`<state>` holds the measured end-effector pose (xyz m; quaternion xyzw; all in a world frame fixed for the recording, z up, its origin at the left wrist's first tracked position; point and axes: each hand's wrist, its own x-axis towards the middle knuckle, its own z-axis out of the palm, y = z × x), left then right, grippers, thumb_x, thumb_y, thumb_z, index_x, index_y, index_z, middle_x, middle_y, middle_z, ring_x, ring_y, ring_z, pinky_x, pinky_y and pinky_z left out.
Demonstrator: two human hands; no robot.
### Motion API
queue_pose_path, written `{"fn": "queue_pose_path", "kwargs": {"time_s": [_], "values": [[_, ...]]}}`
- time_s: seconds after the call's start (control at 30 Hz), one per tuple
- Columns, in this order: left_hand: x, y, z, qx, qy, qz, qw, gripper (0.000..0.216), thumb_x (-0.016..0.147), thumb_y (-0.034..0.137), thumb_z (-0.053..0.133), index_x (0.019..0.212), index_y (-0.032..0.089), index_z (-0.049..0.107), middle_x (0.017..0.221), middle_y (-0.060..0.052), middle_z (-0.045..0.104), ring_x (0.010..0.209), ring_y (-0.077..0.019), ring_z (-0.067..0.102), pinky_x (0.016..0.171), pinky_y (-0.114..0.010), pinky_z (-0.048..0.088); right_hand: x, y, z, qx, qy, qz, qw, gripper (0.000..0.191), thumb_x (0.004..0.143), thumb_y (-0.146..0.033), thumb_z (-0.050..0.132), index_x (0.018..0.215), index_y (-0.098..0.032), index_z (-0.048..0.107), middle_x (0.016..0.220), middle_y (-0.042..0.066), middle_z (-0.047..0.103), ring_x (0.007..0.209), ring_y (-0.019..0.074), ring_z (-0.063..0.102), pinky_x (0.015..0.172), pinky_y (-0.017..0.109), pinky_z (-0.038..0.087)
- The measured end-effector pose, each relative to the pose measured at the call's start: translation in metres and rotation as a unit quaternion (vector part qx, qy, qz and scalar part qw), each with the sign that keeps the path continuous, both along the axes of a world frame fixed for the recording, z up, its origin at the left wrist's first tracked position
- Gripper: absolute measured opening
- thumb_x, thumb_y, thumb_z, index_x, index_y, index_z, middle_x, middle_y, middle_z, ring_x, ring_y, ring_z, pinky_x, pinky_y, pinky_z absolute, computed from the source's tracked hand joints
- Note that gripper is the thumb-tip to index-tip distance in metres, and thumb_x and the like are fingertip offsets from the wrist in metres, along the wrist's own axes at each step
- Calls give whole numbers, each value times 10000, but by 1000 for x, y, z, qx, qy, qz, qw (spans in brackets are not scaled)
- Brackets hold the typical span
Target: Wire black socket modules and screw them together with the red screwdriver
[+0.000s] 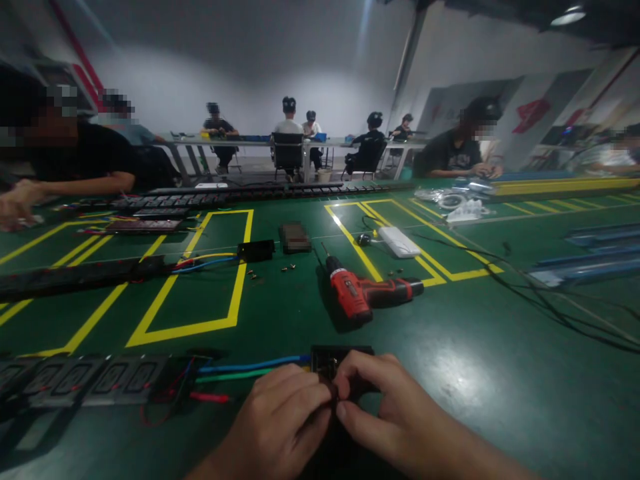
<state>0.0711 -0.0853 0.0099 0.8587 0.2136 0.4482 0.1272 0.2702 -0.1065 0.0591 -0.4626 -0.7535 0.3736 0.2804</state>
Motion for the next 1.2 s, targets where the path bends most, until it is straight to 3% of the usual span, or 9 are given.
{"fn": "queue_pose_path", "kwargs": {"time_s": [0.2, 0.33, 0.47, 0.53, 0.63, 0.77, 0.87, 0.97, 1.2], "values": [[-2, 1, -7, 4, -13, 16, 1000, 180, 927, 92, 539, 1058, 187, 618, 886, -38, 744, 766, -152, 685, 705, -265, 550, 4, -2, 7, -21, 42, 18, 999, 121, 844, -251, 632, 953, -201, 616, 845, 2, 664, 745, 132, 613, 662, 241, 504], [-4, 2, 1, -39, -7, 46, 998, 179, 940, 116, 538, 1069, 205, 626, 927, -33, 739, 845, -147, 695, 775, -248, 541, 19, 7, 21, 51, 26, -16, 998, 222, 844, -236, 641, 1062, -208, 610, 922, 18, 693, 780, 138, 645, 711, 265, 529], [-10, 1, 26, -151, 56, 18, 987, 181, 984, 226, 460, 979, 211, 641, 880, -28, 711, 810, -145, 670, 713, -232, 517, 48, 33, 35, 153, -182, -103, 966, 482, 812, -192, 623, 1286, -240, 547, 1064, 63, 713, 936, 219, 670, 812, 352, 521], [-15, -3, 39, -228, 100, 11, 969, 253, 1000, 303, 413, 915, 212, 633, 829, -21, 681, 768, -146, 639, 692, -237, 492, 62, 53, 35, 154, -361, -102, 914, 604, 823, -210, 605, 1407, -258, 458, 1172, 81, 694, 1041, 256, 653, 871, 381, 503], [-24, -13, 47, -356, 140, 5, 924, 352, 1009, 423, 357, 887, 214, 613, 811, -16, 646, 762, -152, 594, 691, -242, 456, 74, 86, 26, 135, -430, -106, 886, 723, 759, -185, 669, 1441, -144, 434, 1267, 191, 638, 1126, 357, 611, 921, 474, 477], [-33, -29, 34, -498, 134, -43, 856, 469, 983, 575, 335, 881, 203, 602, 799, -22, 620, 753, -157, 564, 701, -251, 430, 73, 125, 8, 93, -490, -89, 862, 556, 853, -289, 693, 1363, -165, 509, 1240, 139, 629, 1102, 303, 611, 926, 509, 490], [-36, -34, 16, -560, 111, -55, 819, 527, 918, 676, 397, 874, 186, 585, 771, -19, 579, 727, -155, 538, 694, -262, 416, 67, 144, 0, 54, -507, -70, 857, 353, 943, -362, 619, 1239, -172, 586, 1181, 83, 632, 996, 225, 641, 855, 448, 545], [-38, -31, 2, -605, 68, -58, 791, 539, 862, 708, 477, 902, 175, 543, 726, 10, 509, 686, -138, 479, 660, -261, 394, 63, 151, -5, 29, -509, -67, 858, 320, 946, -351, 619, 1205, -164, 601, 1157, 80, 640, 960, 212, 649, 818, 418, 561], [-41, -22, -10, -647, -13, -101, 756, 434, 837, 577, 626, 912, 172, 489, 727, 32, 512, 646, -101, 472, 581, -220, 347, 70, 134, -6, 35, -409, -117, 904, 315, 913, -332, 648, 1182, -170, 617, 1107, 78, 658, 971, 228, 642, 855, 448, 532]]}}
